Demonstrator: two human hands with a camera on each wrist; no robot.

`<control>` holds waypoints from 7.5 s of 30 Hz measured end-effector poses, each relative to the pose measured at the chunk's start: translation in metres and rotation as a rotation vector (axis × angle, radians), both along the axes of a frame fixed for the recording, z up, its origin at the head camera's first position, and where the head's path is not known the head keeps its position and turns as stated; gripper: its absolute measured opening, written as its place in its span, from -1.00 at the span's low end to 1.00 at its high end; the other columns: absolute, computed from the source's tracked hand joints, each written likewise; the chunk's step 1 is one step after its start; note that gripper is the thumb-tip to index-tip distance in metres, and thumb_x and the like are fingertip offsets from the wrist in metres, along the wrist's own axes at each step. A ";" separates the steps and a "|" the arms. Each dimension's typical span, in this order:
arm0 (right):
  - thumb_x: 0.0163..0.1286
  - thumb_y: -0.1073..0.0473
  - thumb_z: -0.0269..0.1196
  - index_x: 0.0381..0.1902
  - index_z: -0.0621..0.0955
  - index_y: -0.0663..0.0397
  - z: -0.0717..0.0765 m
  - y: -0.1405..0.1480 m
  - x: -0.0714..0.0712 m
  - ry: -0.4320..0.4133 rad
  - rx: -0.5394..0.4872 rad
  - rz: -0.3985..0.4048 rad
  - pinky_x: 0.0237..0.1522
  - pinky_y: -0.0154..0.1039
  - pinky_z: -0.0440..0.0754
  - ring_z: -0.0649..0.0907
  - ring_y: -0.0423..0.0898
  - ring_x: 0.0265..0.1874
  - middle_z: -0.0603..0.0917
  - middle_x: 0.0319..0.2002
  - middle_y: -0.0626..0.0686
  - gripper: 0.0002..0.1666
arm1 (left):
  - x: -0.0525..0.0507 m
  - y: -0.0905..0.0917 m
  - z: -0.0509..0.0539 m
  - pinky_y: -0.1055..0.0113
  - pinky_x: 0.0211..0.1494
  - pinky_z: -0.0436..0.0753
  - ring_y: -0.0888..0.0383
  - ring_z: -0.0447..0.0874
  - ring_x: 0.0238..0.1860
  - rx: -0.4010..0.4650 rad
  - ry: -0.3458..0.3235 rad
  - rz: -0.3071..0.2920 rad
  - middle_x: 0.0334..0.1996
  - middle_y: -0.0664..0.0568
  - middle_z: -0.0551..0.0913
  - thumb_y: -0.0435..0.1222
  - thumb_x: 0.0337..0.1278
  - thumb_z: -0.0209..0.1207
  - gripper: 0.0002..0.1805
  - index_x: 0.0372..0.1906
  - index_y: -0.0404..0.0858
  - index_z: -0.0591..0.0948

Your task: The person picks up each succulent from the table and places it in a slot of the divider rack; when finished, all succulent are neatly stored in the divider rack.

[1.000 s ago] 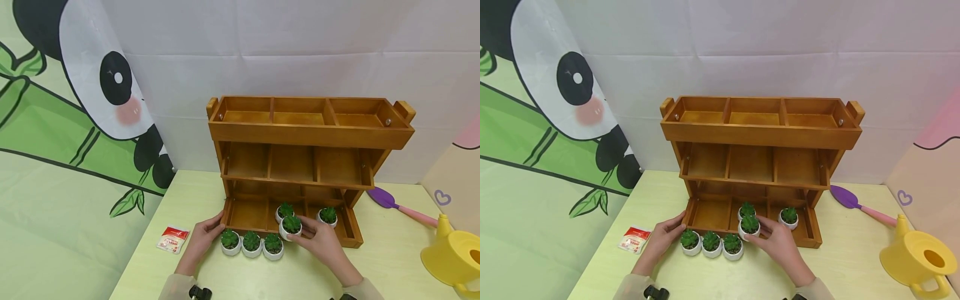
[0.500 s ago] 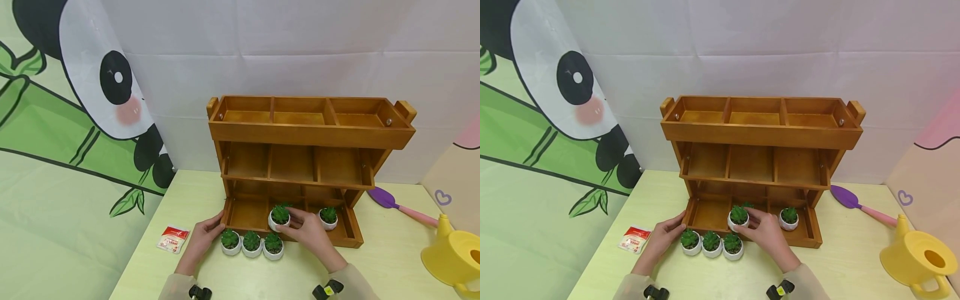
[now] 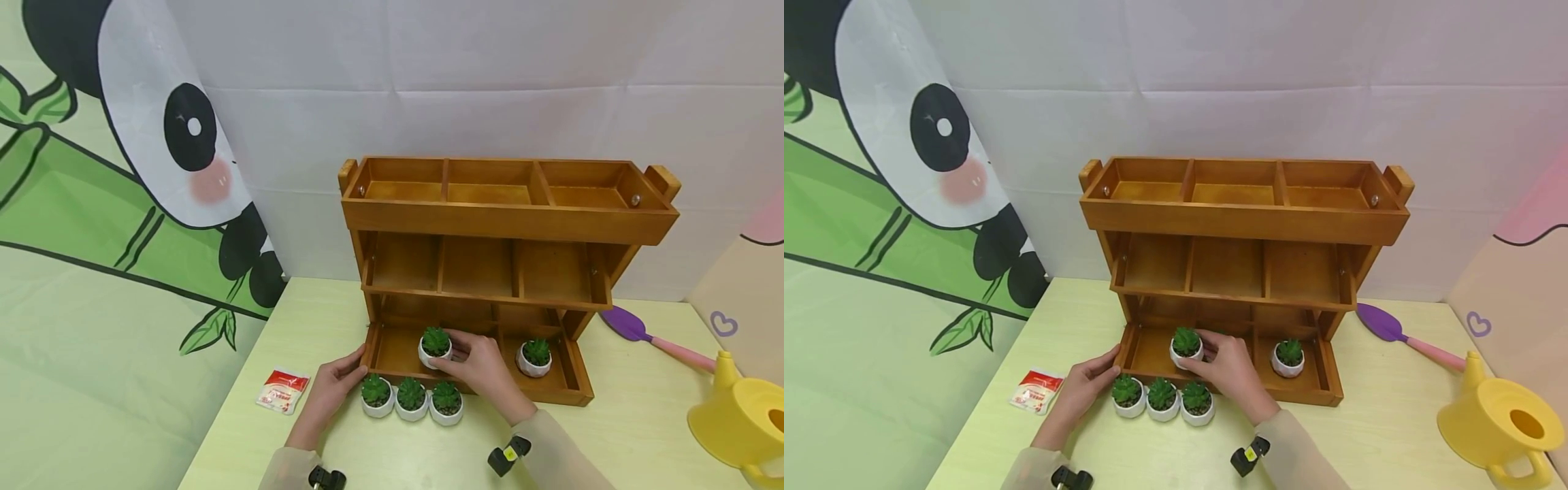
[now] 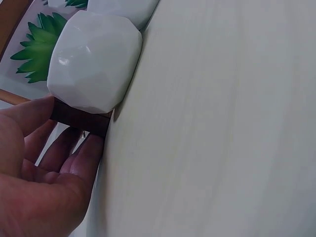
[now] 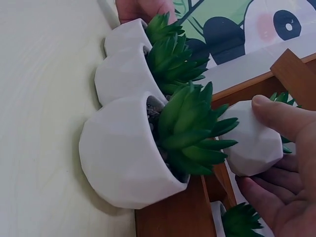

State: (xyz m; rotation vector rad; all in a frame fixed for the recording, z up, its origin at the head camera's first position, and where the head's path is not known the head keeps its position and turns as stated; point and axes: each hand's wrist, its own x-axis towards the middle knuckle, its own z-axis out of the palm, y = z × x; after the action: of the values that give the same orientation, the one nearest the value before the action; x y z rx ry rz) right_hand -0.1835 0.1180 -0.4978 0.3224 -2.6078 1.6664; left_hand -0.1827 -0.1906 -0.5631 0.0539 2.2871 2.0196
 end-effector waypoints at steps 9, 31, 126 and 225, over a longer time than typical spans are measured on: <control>0.16 0.03 0.64 0.18 0.73 0.12 -0.003 -0.016 -0.011 0.036 0.073 0.015 -0.09 -0.20 0.81 0.80 -0.02 -0.06 0.79 0.02 0.09 -0.35 | 0.000 0.001 0.000 0.24 0.33 0.57 -0.11 0.49 0.40 -0.014 0.001 0.006 0.41 -0.10 0.52 -0.37 0.39 0.32 -0.46 0.42 -0.21 0.57; 0.23 -0.07 0.58 0.15 0.73 0.11 -0.014 -0.057 -0.036 0.051 0.216 0.105 -0.09 -0.17 0.79 0.75 -0.11 -0.12 0.80 -0.04 0.03 -0.38 | 0.002 0.000 0.002 0.23 0.35 0.56 -0.09 0.50 0.39 -0.001 0.003 -0.002 0.39 -0.08 0.53 -0.36 0.40 0.31 -0.47 0.42 -0.21 0.57; 0.33 -0.02 0.51 0.44 0.46 0.36 -0.008 -0.046 -0.014 -0.008 0.198 0.004 0.20 0.09 0.69 0.67 0.20 0.19 0.64 0.26 0.29 -0.11 | -0.002 -0.001 -0.003 0.23 0.37 0.53 -0.06 0.44 0.44 -0.043 -0.025 0.001 0.42 0.02 0.51 -0.34 0.40 0.31 -0.46 0.43 -0.12 0.57; -0.09 -0.24 0.70 0.08 0.75 0.11 -0.068 -0.013 0.082 0.030 0.151 -0.295 0.15 0.06 0.71 0.75 0.09 0.05 0.80 -0.01 0.07 -0.16 | -0.001 -0.002 -0.002 0.20 0.41 0.50 -0.09 0.39 0.47 -0.031 -0.022 0.002 0.42 0.02 0.51 -0.34 0.41 0.31 -0.47 0.43 -0.15 0.57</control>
State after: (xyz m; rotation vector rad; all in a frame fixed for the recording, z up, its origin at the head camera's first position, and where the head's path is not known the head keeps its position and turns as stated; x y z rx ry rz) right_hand -0.1015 0.1045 -0.5655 -0.0342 -2.6093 1.3653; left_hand -0.1833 -0.1924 -0.5648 0.0266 2.3058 1.9749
